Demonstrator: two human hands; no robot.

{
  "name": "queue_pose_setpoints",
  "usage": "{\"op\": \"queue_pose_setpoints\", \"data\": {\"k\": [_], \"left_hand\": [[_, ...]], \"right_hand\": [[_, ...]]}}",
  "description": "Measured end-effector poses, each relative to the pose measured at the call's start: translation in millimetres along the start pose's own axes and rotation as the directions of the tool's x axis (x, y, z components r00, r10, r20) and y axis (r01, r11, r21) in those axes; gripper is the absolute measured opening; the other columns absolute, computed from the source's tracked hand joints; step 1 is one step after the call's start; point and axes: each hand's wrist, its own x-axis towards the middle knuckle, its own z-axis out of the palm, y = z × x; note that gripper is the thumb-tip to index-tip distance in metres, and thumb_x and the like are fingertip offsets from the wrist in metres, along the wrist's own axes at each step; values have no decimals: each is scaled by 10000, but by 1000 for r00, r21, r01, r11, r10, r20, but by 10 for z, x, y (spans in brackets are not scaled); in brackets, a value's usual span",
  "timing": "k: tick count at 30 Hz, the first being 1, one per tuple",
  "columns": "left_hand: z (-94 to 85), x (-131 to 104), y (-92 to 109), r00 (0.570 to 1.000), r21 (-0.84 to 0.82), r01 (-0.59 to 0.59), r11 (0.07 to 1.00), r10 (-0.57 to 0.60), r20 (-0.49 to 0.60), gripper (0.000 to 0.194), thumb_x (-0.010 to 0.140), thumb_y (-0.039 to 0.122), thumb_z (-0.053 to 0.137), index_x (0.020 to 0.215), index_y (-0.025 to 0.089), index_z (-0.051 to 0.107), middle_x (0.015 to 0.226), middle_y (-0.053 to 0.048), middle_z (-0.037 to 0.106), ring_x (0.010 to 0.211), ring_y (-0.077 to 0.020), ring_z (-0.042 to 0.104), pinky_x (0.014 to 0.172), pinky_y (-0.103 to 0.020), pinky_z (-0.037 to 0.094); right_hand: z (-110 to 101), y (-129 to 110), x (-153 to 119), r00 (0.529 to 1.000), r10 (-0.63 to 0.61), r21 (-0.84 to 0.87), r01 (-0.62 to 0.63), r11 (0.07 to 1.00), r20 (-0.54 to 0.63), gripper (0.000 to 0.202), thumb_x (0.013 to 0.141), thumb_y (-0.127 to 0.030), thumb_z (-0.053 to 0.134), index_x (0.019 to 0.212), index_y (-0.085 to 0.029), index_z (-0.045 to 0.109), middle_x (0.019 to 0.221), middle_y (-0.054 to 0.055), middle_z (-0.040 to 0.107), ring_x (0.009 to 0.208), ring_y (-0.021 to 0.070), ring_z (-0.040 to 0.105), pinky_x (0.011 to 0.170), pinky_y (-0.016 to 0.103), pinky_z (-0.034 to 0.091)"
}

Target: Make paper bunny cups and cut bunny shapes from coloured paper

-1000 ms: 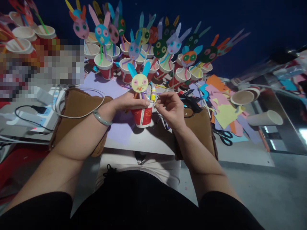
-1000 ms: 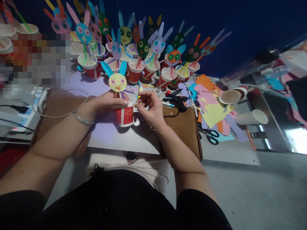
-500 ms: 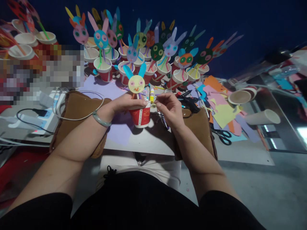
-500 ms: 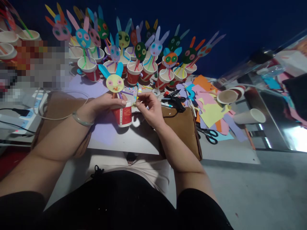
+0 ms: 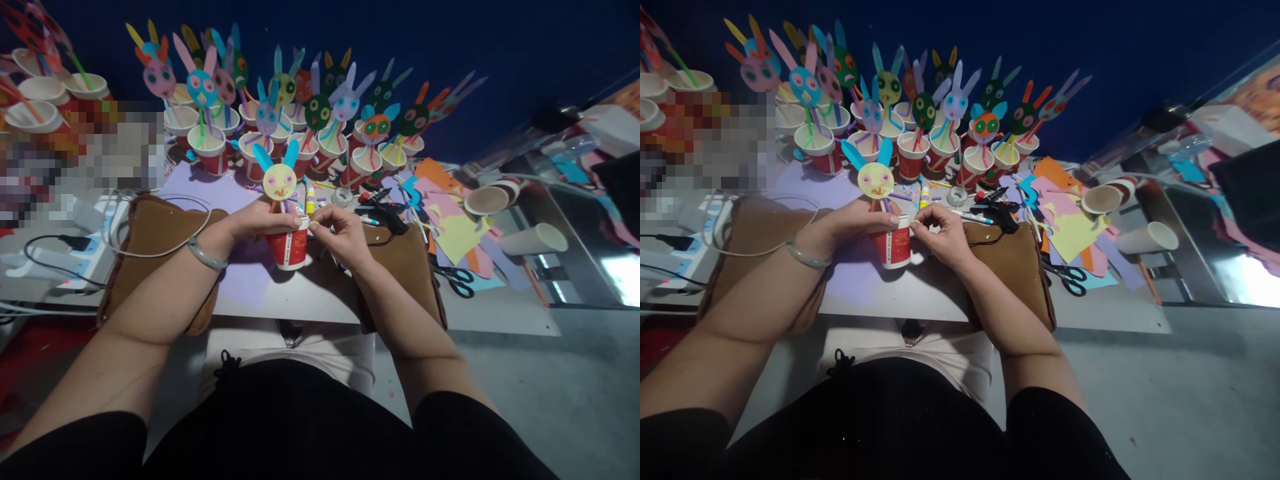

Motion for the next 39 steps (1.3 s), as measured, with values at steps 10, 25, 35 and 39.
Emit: {"op": "queue_pose_setpoints", "data": {"k": [10, 25, 35, 39], "left_hand": [[36, -39, 73, 1000, 49, -26, 998, 25, 17, 380, 690, 468, 849, 748, 164, 628, 626, 14, 552, 673, -144, 558, 667, -269, 479], [-55, -35, 81, 978, -34, 25, 999, -31, -206, 383, 617, 427, 836, 805, 165, 628, 774, -17, 625, 733, -145, 577, 735, -299, 509], [-48, -56, 90, 978, -47, 15, 999, -25, -208, 352, 640, 400, 806, 832, 174, 617, 781, -14, 655, 744, -156, 620, 750, -304, 538], [-34, -97, 129, 976, -73, 51, 996, -65, -207, 333, 675, 405, 797, 835, 160, 638, 752, -10, 659, 714, -154, 619, 761, -319, 546]], "right_hand": [[9, -18, -1, 1000, 18, 19, -18, 1000, 14, 269, 824, -430, 740, 736, -224, 590, 753, -1, 641, 724, 156, 560, 743, 333, 476], [-906, 105, 152, 925, 185, -865, -376, 332, -332, 479, 941, -546, 606, 1155, -123, 674, 1192, 249, 698, 1144, 398, 624, 1005, 555, 427], [-1232, 220, 100, 775, 482, -871, -489, 45, -410, 350, 889, -379, 598, 1069, -133, 772, 1083, 217, 769, 1019, 349, 710, 800, 394, 504], [-1204, 167, 4, 818, 394, -860, -497, 114, -420, 352, 876, -330, 599, 1133, -141, 749, 1113, 215, 765, 1036, 368, 694, 828, 421, 516]]}}
